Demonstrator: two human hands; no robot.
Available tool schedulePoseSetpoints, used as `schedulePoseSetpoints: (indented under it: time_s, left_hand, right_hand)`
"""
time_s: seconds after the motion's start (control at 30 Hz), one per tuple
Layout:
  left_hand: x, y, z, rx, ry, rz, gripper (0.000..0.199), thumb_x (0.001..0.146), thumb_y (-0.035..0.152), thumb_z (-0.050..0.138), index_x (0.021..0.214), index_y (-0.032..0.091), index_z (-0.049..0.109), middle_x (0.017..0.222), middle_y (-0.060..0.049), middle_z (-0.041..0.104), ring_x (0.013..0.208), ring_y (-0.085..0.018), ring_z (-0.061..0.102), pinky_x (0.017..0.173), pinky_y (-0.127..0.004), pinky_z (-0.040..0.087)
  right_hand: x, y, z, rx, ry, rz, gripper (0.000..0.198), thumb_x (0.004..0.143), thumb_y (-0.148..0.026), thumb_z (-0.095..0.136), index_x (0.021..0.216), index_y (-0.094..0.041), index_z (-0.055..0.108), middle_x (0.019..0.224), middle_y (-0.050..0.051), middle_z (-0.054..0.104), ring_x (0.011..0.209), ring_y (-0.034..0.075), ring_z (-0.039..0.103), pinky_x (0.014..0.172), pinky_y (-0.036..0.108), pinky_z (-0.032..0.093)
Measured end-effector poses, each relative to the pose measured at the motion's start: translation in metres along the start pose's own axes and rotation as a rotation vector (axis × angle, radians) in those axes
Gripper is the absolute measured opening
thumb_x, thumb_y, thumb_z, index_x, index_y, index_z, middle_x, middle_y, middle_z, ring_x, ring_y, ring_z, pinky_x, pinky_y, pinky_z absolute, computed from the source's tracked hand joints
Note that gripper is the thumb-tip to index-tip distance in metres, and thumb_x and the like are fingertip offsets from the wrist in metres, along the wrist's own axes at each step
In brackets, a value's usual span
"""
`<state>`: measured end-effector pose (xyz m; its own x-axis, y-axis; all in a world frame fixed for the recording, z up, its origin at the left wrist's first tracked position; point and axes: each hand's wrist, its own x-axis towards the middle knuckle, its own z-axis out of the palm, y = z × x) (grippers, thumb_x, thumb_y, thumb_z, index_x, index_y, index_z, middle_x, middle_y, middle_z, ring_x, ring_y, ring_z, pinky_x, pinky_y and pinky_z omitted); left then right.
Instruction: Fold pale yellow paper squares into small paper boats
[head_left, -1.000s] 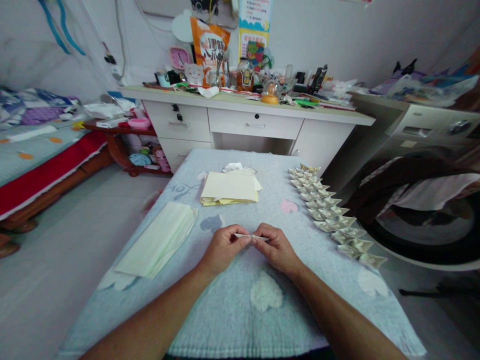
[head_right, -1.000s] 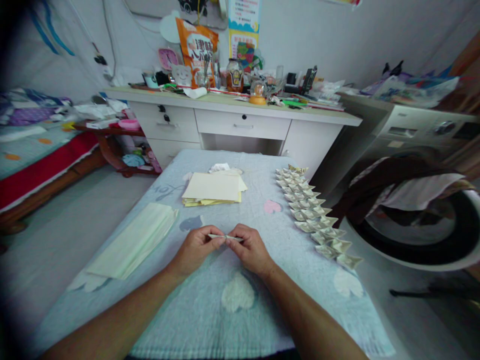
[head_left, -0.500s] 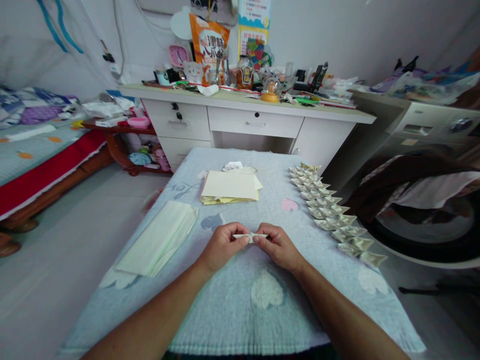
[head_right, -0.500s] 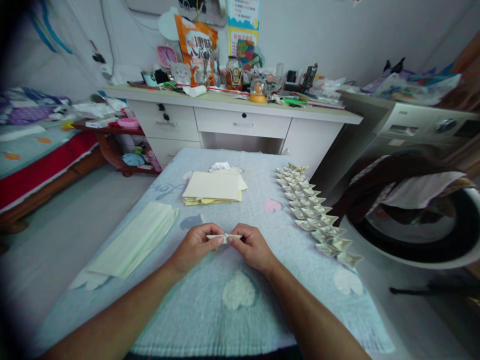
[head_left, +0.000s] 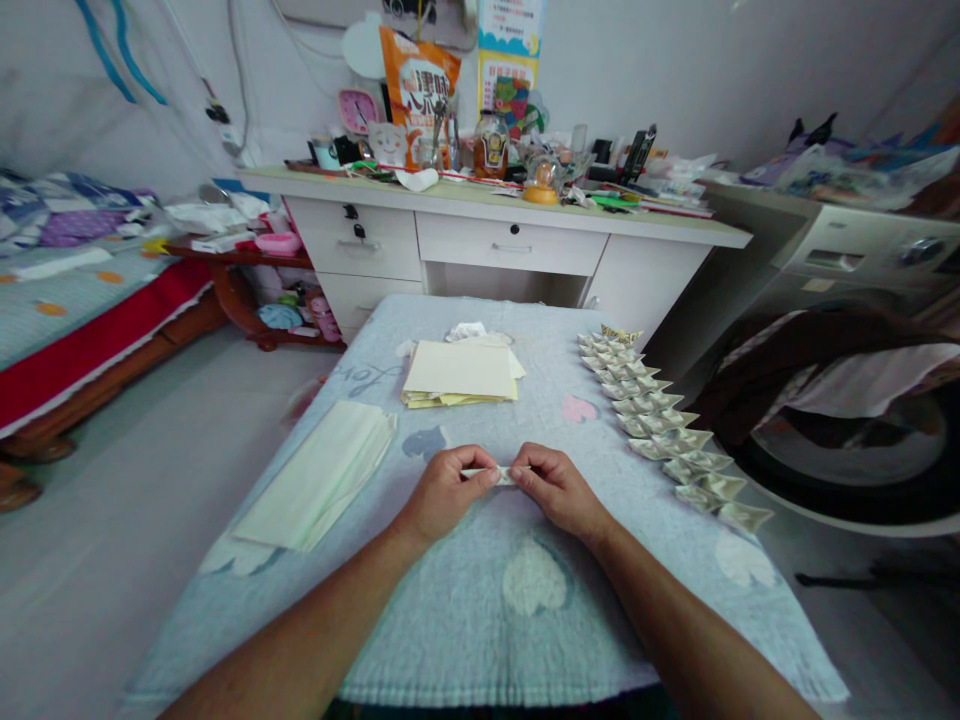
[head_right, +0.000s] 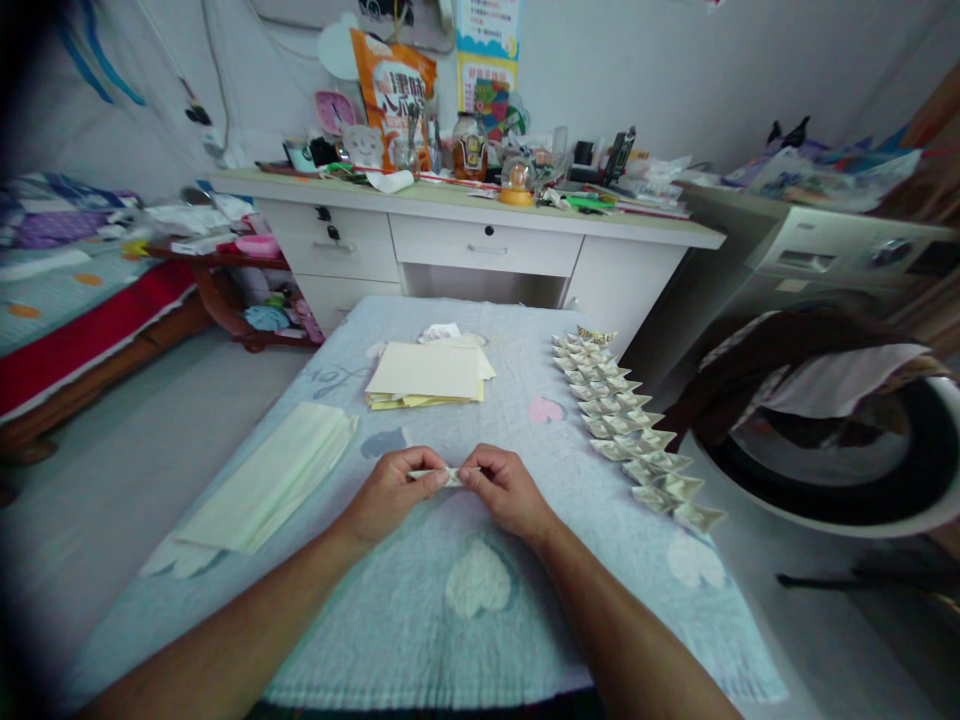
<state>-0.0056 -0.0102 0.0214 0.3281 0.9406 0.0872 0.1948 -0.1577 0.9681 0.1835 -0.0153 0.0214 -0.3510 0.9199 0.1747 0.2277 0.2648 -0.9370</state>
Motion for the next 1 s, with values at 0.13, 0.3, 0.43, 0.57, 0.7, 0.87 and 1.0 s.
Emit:
schedulePoseSetpoints:
  time_s: [0.13,0.3,0.43,0.57,0.7,0.87,1.0]
  left_hand:
    - [-0.0012,0.0015,0.0029,0.050,0.007,0.005,0.019,0.081,0.031,0.059,0.079,0.014,0.066,0.075,-0.002,0.063,0.072,-0.015,0.057,0.061,-0.021,0.043]
    - [-0.0017,0.0024,0.0028,0.063,-0.006,0.001,0.021,0.082,0.032,0.058,0.084,0.014,0.069,0.080,-0.003,0.067,0.076,-0.016,0.059,0.066,-0.023,0.044]
    - [-0.0017,0.0018,0.0012,0.047,-0.003,0.012,0.021,0.081,0.032,0.058,0.077,0.014,0.068,0.070,0.000,0.064,0.067,-0.013,0.055,0.062,-0.022,0.040]
    - [-0.0020,0.0006,0.0016,0.055,0.008,0.006,0.021,0.081,0.032,0.058,0.073,0.014,0.067,0.063,0.002,0.059,0.061,-0.011,0.050,0.059,-0.021,0.037]
    - [-0.0014,0.0003,0.0036,0.055,0.013,-0.036,0.024,0.081,0.034,0.057,0.071,0.014,0.065,0.058,0.003,0.054,0.056,-0.011,0.048,0.055,-0.021,0.034]
    - [0.0001,-0.0020,0.0046,0.052,0.008,-0.072,0.024,0.081,0.035,0.056,0.073,0.014,0.065,0.057,0.004,0.052,0.055,-0.011,0.047,0.055,-0.022,0.034]
    - [0.0006,-0.0047,0.0043,0.047,0.007,-0.073,0.025,0.082,0.037,0.056,0.074,0.015,0.065,0.056,0.004,0.050,0.055,-0.010,0.046,0.054,-0.022,0.033]
  right_hand:
    - [0.0009,0.0011,-0.0005,-0.078,0.006,-0.037,0.029,0.089,-0.037,0.054,0.070,-0.016,0.058,0.067,-0.001,0.050,0.065,0.012,0.047,0.063,0.024,0.035]
    - [0.0008,0.0008,-0.0008,-0.053,0.000,-0.022,0.028,0.089,-0.038,0.055,0.071,-0.016,0.058,0.067,-0.001,0.051,0.065,0.012,0.047,0.063,0.023,0.036]
    - [0.0003,0.0021,-0.0004,0.018,-0.042,0.014,0.027,0.086,-0.041,0.058,0.076,-0.016,0.059,0.068,-0.002,0.051,0.064,0.011,0.045,0.061,0.023,0.035]
    - [0.0006,0.0033,-0.0012,0.017,-0.069,0.013,0.029,0.086,-0.041,0.059,0.073,-0.016,0.059,0.067,-0.002,0.050,0.064,0.011,0.044,0.061,0.023,0.035]
    - [0.0018,0.0037,-0.0029,0.012,-0.063,0.016,0.030,0.086,-0.041,0.058,0.072,-0.015,0.059,0.066,-0.002,0.051,0.065,0.011,0.046,0.063,0.023,0.035]
    - [0.0015,0.0049,-0.0048,0.100,-0.095,0.072,0.030,0.086,-0.043,0.058,0.075,-0.015,0.060,0.067,-0.002,0.049,0.065,0.011,0.044,0.062,0.023,0.034]
    - [0.0011,0.0062,-0.0063,0.201,-0.113,0.119,0.029,0.087,-0.042,0.056,0.078,-0.015,0.060,0.066,-0.004,0.046,0.062,0.010,0.040,0.059,0.023,0.030]
